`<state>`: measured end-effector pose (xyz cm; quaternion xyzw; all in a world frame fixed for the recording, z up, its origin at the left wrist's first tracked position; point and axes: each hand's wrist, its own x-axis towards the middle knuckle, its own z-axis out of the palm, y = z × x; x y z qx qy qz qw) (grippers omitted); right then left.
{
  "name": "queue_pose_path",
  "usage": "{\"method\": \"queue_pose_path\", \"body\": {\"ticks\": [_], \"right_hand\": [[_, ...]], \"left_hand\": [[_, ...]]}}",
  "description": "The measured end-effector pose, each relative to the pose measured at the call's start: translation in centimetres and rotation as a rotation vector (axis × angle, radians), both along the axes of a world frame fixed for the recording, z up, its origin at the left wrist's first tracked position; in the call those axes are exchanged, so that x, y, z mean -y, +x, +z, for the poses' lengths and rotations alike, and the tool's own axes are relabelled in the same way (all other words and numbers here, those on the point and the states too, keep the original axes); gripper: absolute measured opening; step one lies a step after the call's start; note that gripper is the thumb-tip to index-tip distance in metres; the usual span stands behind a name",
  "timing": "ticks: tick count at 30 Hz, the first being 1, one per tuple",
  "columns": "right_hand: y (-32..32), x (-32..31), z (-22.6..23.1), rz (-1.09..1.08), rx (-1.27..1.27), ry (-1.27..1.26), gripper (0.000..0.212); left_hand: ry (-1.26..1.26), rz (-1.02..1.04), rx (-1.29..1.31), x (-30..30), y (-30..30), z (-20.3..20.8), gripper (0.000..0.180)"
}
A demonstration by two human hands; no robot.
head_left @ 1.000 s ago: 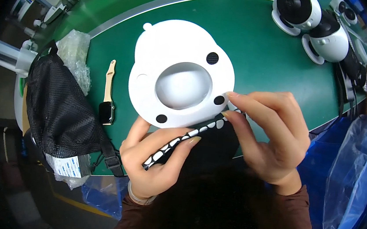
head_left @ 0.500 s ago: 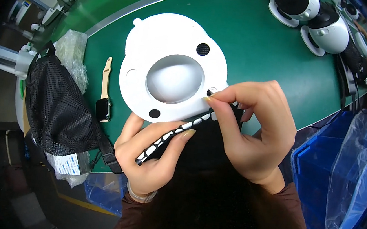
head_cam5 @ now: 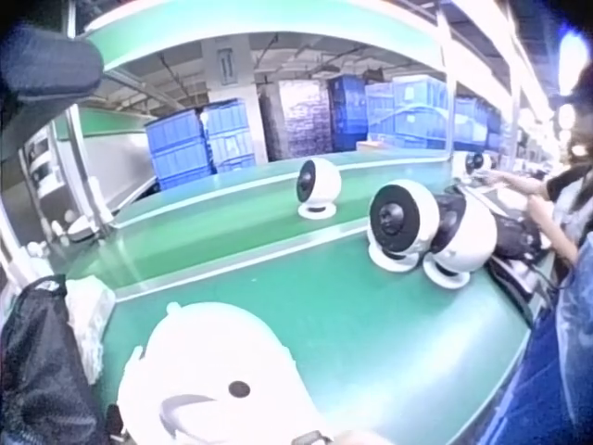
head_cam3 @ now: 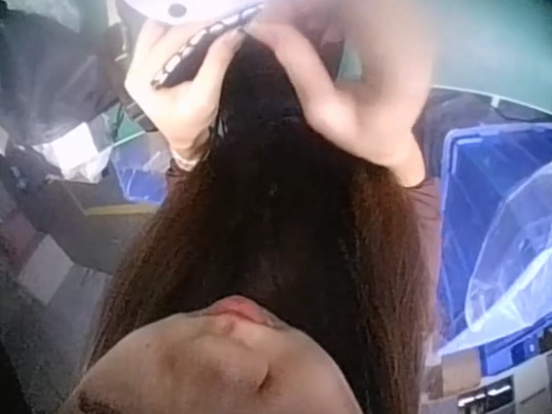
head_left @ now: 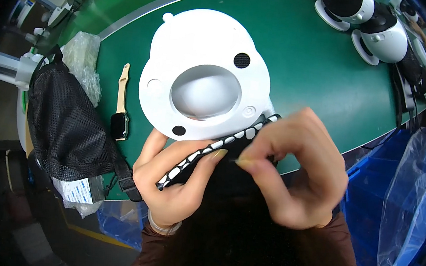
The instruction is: Applying small black rubber pads to the base of a white plastic electronic component housing.
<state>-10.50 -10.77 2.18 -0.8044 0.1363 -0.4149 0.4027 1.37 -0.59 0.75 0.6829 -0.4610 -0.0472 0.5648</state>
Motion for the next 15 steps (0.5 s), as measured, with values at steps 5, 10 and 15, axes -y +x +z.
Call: {"method": "queue_pose_path", "body": {"ticks": [5, 10, 15], "right_hand": [[0.4, 1.0, -0.9, -0.304, 0.049, -0.115, 0.005], [0.3, 0.8, -0.3, -0.217, -0.051, 0.187, 0.007], [1.0, 0.6, -0.8, -0.2, -0.03, 0.203, 0.006]], "left_hand": [[-0.002, -0.025, 0.044, 0.2, 0.2, -0.4, 0.021], [0.009, -0.034, 0.065, 0.3, 0.0, 0.0, 0.021], [0.014, -0.03, 0.056, 0.1, 0.2, -0.2, 0.021]]}}
